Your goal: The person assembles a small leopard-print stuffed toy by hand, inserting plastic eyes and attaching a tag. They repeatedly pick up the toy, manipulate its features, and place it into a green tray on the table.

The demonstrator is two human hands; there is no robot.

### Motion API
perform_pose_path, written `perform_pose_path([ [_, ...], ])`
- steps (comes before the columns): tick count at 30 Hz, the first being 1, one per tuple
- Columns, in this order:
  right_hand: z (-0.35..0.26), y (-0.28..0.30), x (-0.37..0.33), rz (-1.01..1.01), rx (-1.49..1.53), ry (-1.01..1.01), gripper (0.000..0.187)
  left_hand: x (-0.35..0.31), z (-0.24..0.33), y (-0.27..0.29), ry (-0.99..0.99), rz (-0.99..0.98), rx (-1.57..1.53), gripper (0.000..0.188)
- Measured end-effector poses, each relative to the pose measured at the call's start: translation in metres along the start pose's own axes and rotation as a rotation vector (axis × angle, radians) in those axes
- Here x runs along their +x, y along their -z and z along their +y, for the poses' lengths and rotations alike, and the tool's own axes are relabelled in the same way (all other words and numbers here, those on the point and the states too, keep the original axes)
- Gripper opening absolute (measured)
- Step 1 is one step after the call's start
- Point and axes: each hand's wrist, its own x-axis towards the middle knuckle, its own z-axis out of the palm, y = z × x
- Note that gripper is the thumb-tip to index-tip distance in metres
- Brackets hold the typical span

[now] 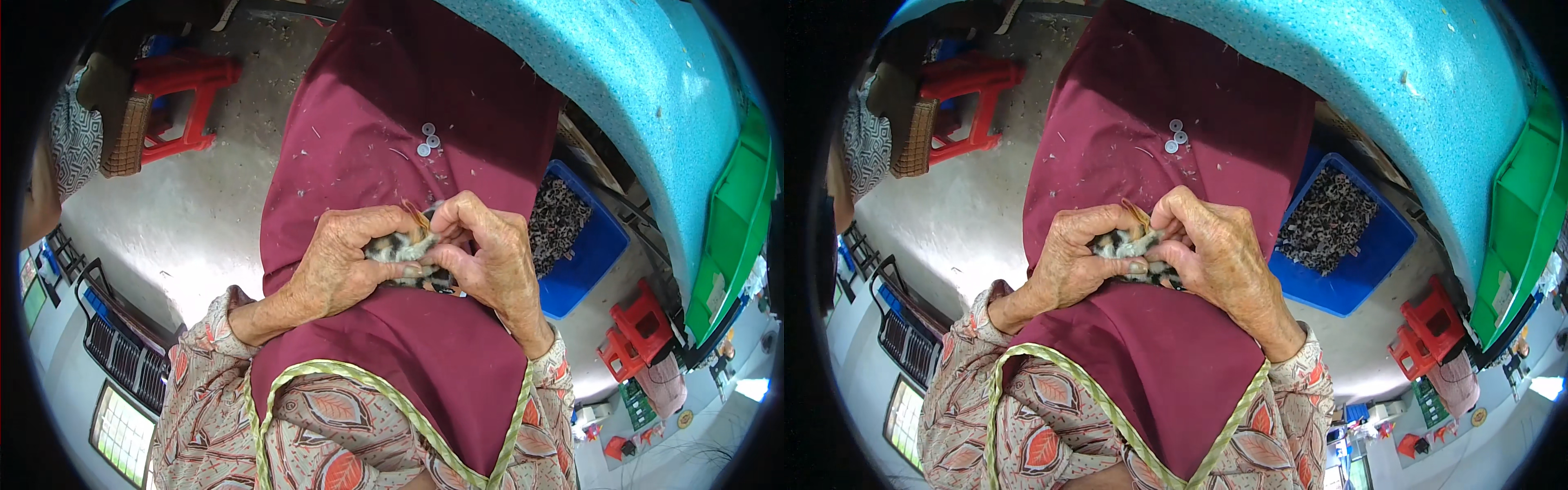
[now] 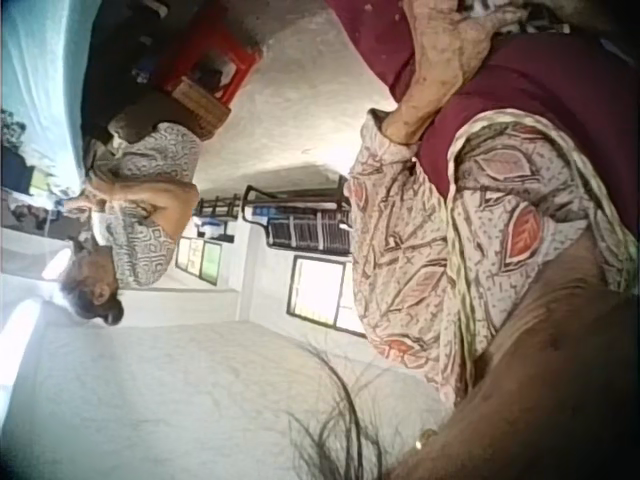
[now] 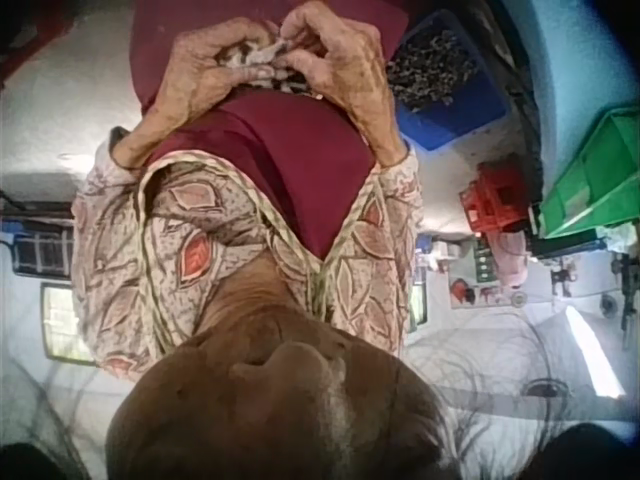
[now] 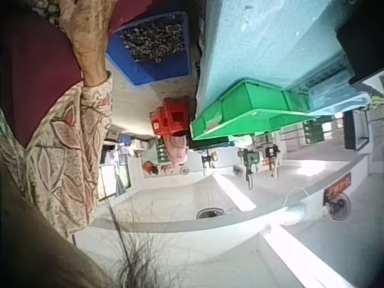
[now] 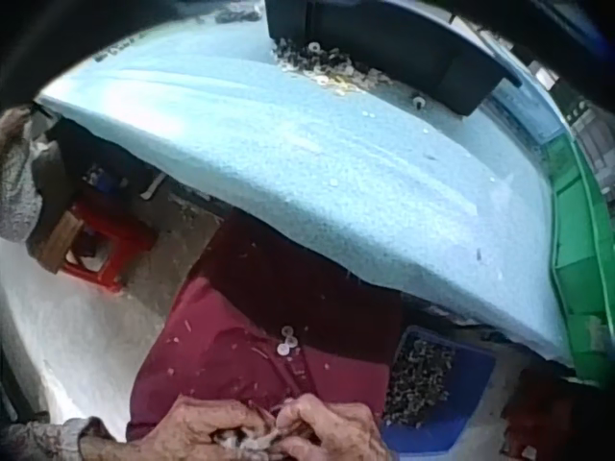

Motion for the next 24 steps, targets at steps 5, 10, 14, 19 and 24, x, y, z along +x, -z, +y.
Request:
perform_pose_path([
  [5,0.004,-0.001,-0.003,-0.030,0.001,-0.103,0.033,0.000,-0.014,-0.004,0.064,-0.012,-0.133,0.027],
  [10,0.014,0.006,0.009,0.063,-0.270,0.196,0.043,0.001,-0.017,-0.004,0.119,-0.037,-0.237,0.023],
  [14,0.021,0.009,0.009,-0.084,0.146,0.084,0.045,-0.002,-0.013,0.001,-0.093,-0.022,0.039,0.023],
  [19,0.014,-0.005,-0.006,-0.127,0.326,0.230,0.029,-0.008,-0.022,0.010,-0.719,0.113,0.300,0.021],
  [24,-0.004,-0.027,-0.029,0.006,0.207,0.395,0.031,-0.027,-0.009,0.016,-0.821,0.192,0.520,0.022],
])
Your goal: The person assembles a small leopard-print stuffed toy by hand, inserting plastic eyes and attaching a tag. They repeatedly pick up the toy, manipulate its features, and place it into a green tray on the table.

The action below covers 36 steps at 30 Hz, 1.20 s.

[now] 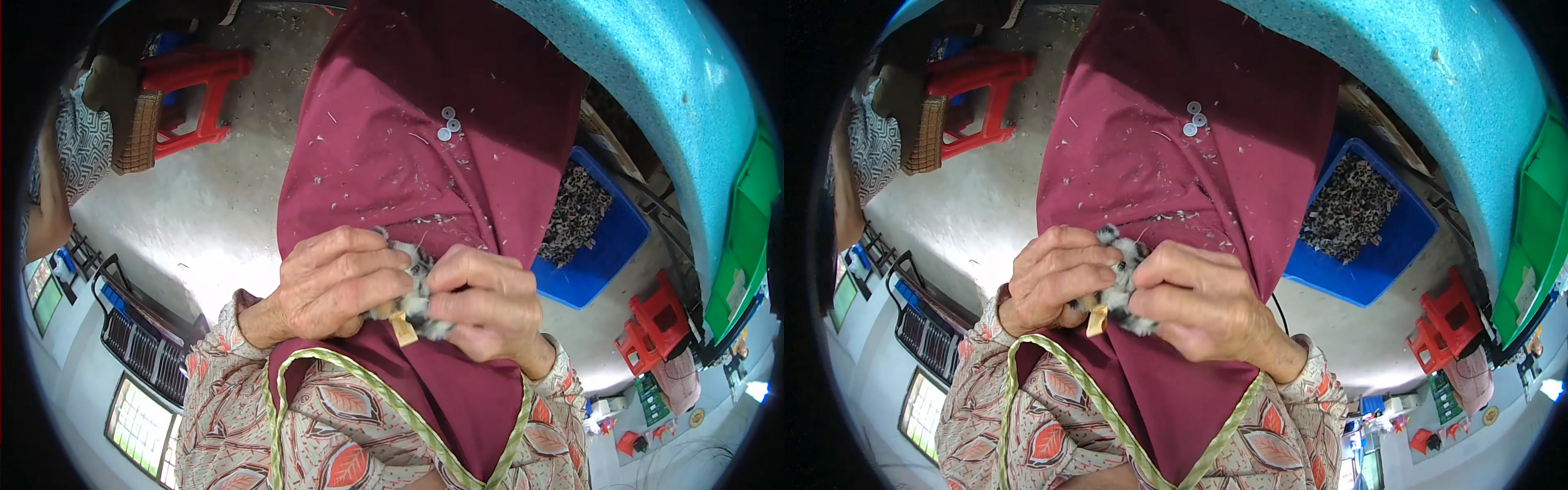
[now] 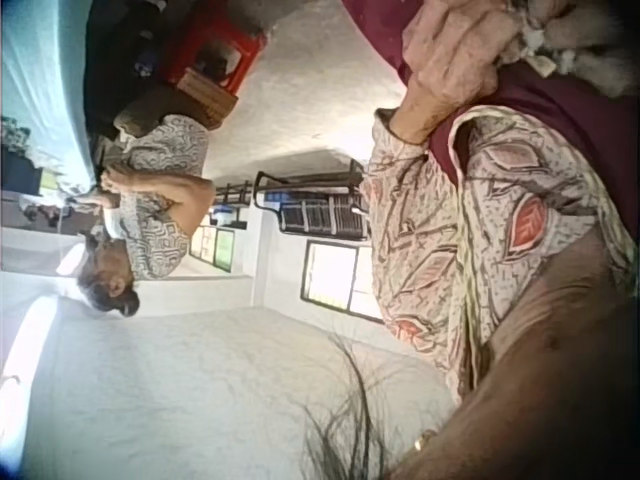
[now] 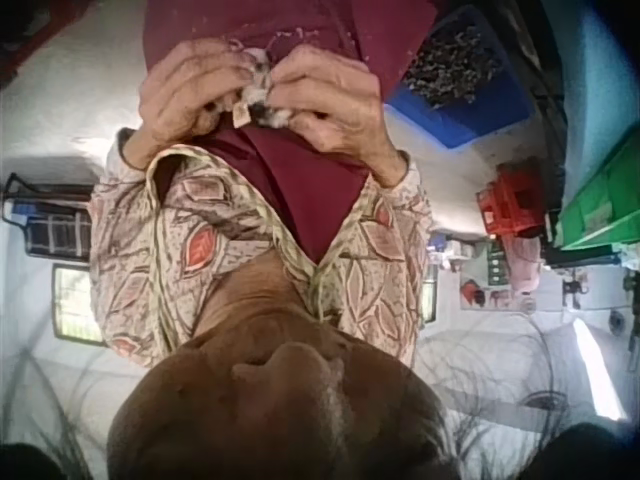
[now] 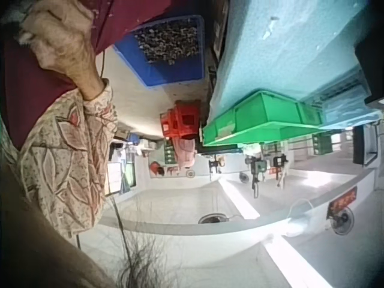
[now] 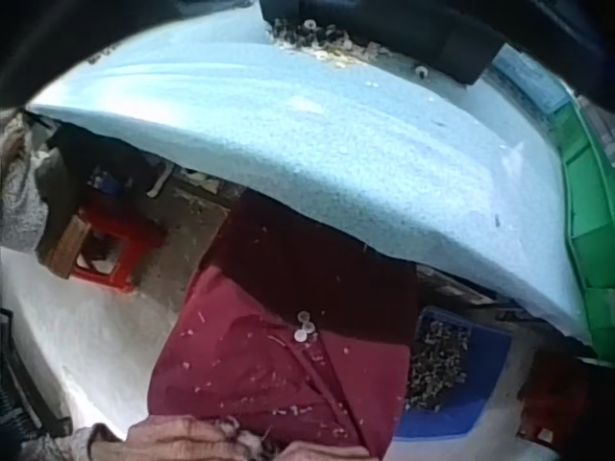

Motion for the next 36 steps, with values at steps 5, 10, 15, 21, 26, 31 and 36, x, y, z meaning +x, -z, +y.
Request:
perform_pose_path([
  [5,-0.007,-0.010,0.002,0.022,0.142,-0.034,0.025,0.001,0.007,0.014,0.017,-0.058,0.014,0.017],
  [10,-0.008,-0.020,-0.002,0.143,0.259,-0.335,0.017,-0.006,0.006,0.007,0.045,-0.005,-0.068,0.018],
  [15,-0.008,-0.021,0.005,0.201,0.006,-0.255,0.018,-0.008,0.004,-0.006,0.181,0.064,-0.110,0.032],
  [21,-0.005,-0.013,0.002,-0.029,-0.079,-0.330,0.011,-0.004,0.005,-0.012,0.390,-0.032,-0.081,0.033],
  [26,0.018,0.030,0.029,-0.171,-0.142,-0.259,0.007,-0.013,0.000,-0.014,0.325,-0.007,-0.145,0.022],
  [31,0.085,0.050,0.070,-0.010,-0.812,-0.182,0.011,-0.009,0.000,-0.016,0.206,-0.030,-0.174,0.019],
  [36,0.117,0.042,0.092,-0.232,-1.106,-0.256,0.013,-0.007,0.000,-0.012,0.150,-0.025,-0.141,0.023],
])
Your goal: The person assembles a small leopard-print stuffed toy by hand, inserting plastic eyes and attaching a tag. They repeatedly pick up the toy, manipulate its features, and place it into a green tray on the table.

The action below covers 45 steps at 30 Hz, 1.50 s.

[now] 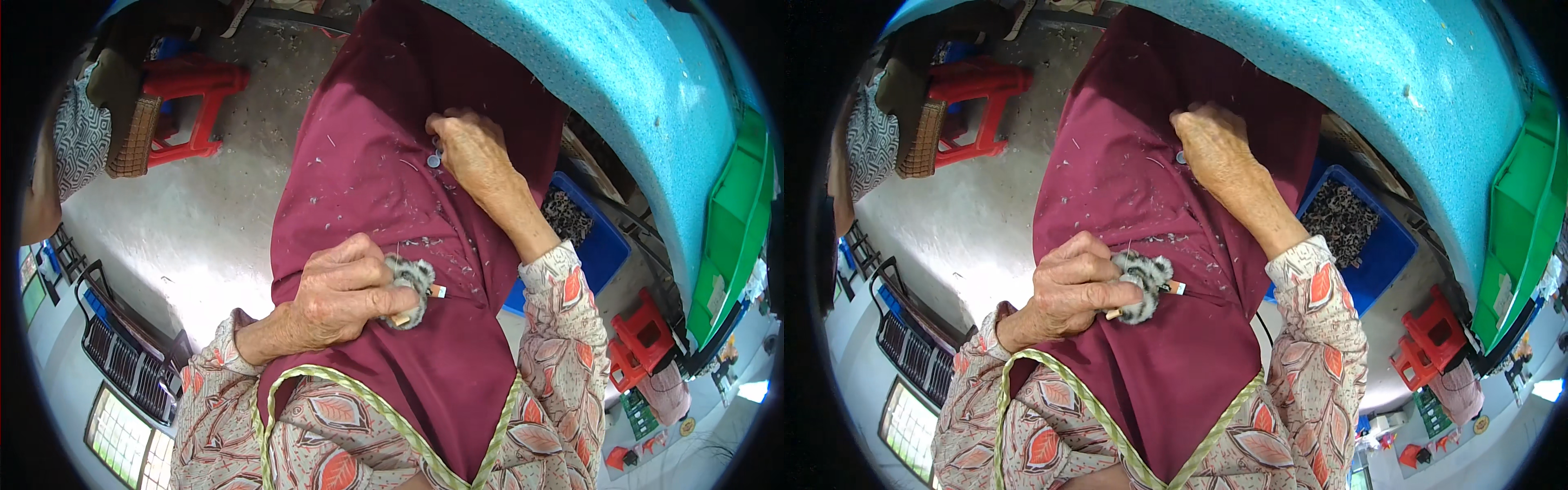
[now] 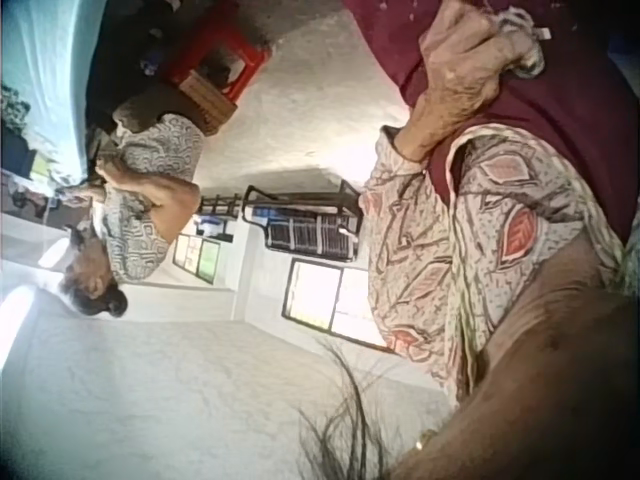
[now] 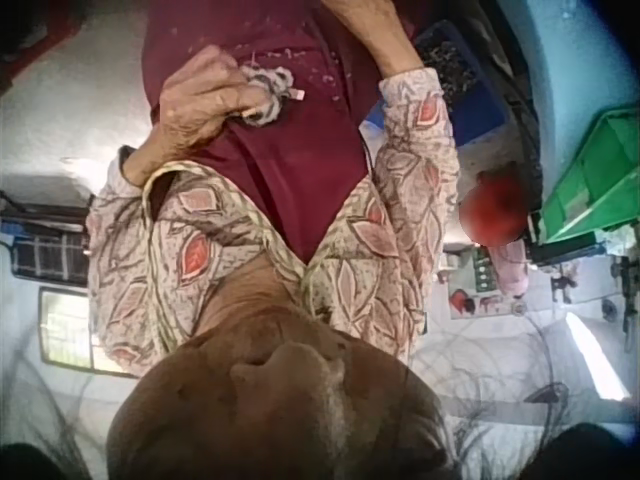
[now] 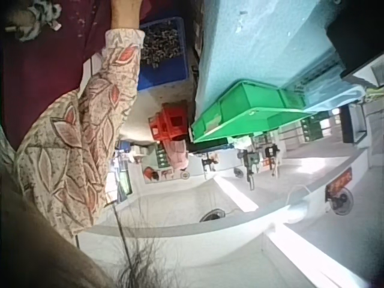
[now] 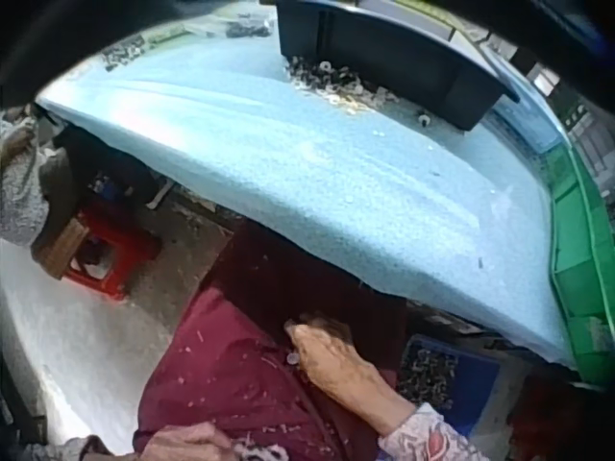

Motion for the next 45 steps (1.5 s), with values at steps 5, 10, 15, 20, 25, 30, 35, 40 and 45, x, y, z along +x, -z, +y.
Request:
perform_pose_path([
  [5,0.014,-0.008,0.006,0.088,0.043,0.077,0.013,-0.001,0.000,0.004,-0.085,0.052,0.035,0.029],
  [10,-0.037,0.043,-0.019,0.214,0.792,0.001,0.011,0.000,0.000,0.006,-0.110,0.076,0.054,0.031],
  [15,-0.087,0.053,-0.073,-0.096,1.390,-0.235,0.018,-0.001,-0.001,0.007,-0.038,0.085,0.067,0.031],
  [20,-0.089,0.044,-0.094,0.004,1.506,-0.302,0.024,-0.003,0.001,0.005,-0.015,0.076,0.077,0.030],
  [25,-0.085,0.046,-0.102,-0.054,1.479,-0.304,0.030,-0.002,0.002,0.004,-0.001,0.073,0.084,0.029],
  [30,-0.086,0.041,-0.106,0.041,1.444,-0.221,0.031,0.000,0.004,0.004,0.012,0.046,0.083,0.028],
  [35,-0.086,0.042,-0.108,0.051,1.414,-0.177,0.030,-0.003,0.003,0.004,0.043,0.054,0.069,0.027],
  [40,-0.090,0.039,-0.110,0.108,1.383,-0.187,0.034,-0.005,0.001,0.001,0.056,0.134,0.050,0.036],
  [45,-0.093,0.034,-0.112,0.144,1.528,-0.265,0.029,0.004,0.009,-0.003,0.253,0.116,0.117,0.046],
])
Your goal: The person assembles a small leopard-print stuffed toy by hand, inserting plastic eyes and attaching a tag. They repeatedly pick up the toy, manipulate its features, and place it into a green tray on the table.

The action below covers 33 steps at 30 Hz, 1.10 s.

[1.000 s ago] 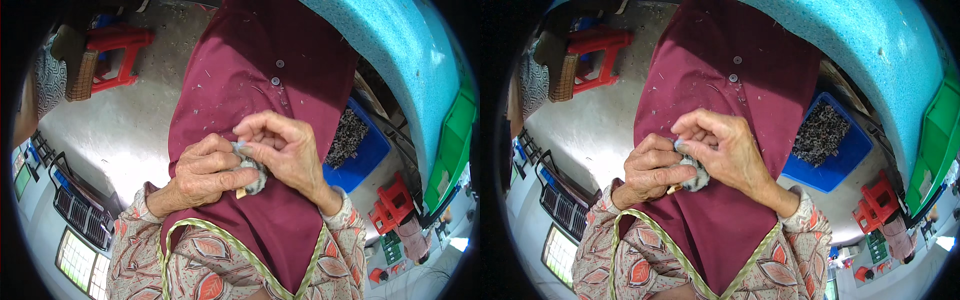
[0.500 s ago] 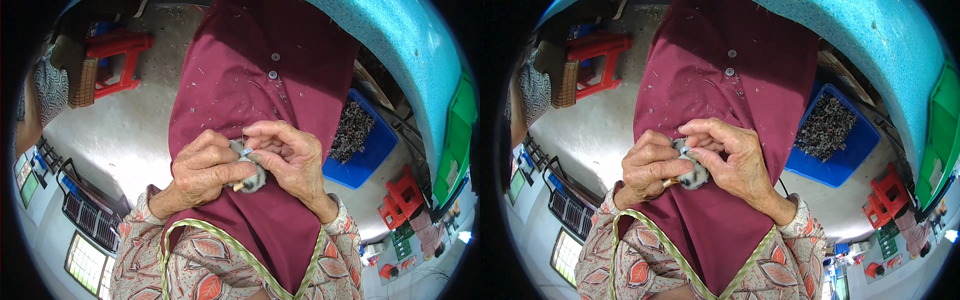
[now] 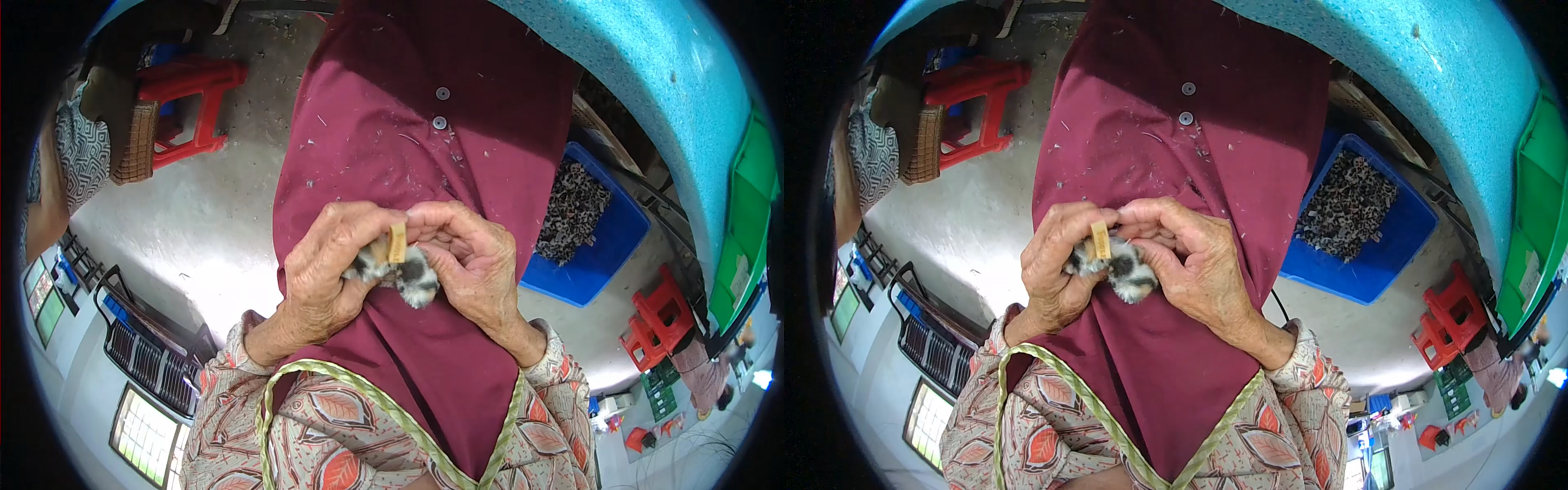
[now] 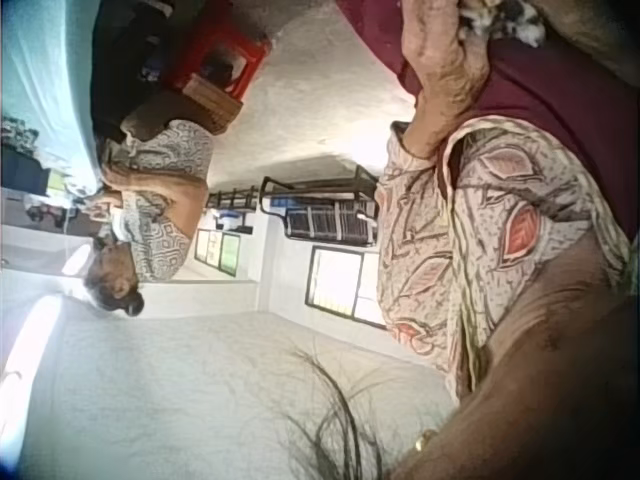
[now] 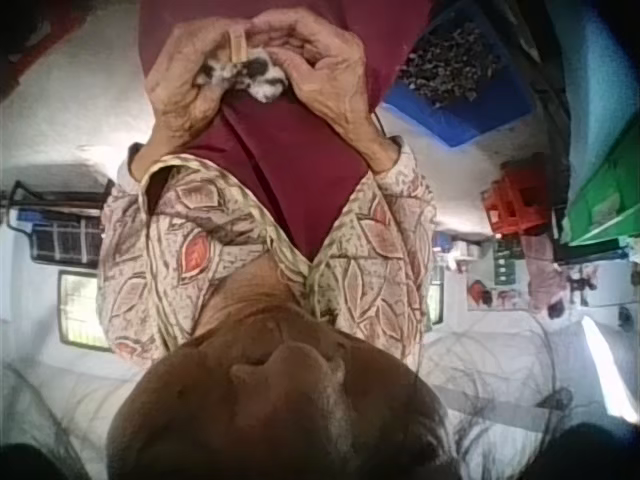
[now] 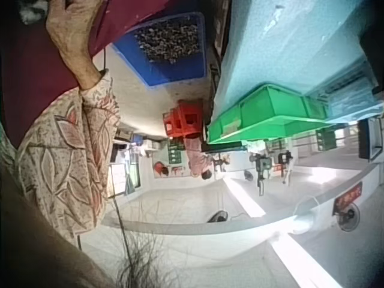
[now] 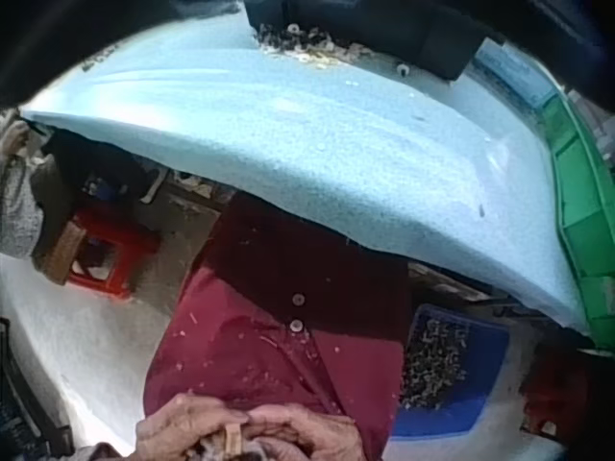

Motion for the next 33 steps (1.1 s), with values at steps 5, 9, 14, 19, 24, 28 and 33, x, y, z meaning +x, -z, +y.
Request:
perform_pose_path([
  [5,0.005,-0.002,-0.001,0.053,0.084,-0.014,0.024,-0.004,0.001,-0.002,0.138,-0.018,-0.104,0.040],
  [9,0.005,-0.004,0.000,0.118,0.108,-0.057,0.027,-0.004,0.000,-0.002,0.115,-0.015,-0.095,0.033],
  [14,0.004,-0.001,0.002,0.112,0.146,-0.102,0.030,-0.004,-0.001,0.001,0.129,-0.030,-0.091,0.025],
  [19,-0.005,0.018,0.001,-0.093,0.074,-0.095,0.040,-0.004,-0.003,-0.004,0.148,0.009,-0.177,0.025],
  [24,-0.007,0.016,-0.003,-0.132,-0.074,-0.039,0.058,-0.006,-0.004,-0.006,0.319,-0.065,-0.243,0.025],
  [28,-0.008,0.006,0.001,-0.048,-0.458,0.124,0.045,-0.007,-0.004,-0.001,0.373,-0.117,-0.118,0.026],
  [33,-0.014,-0.003,0.003,0.049,-0.532,0.079,0.040,-0.002,-0.009,0.002,0.273,-0.114,-0.218,0.024],
])
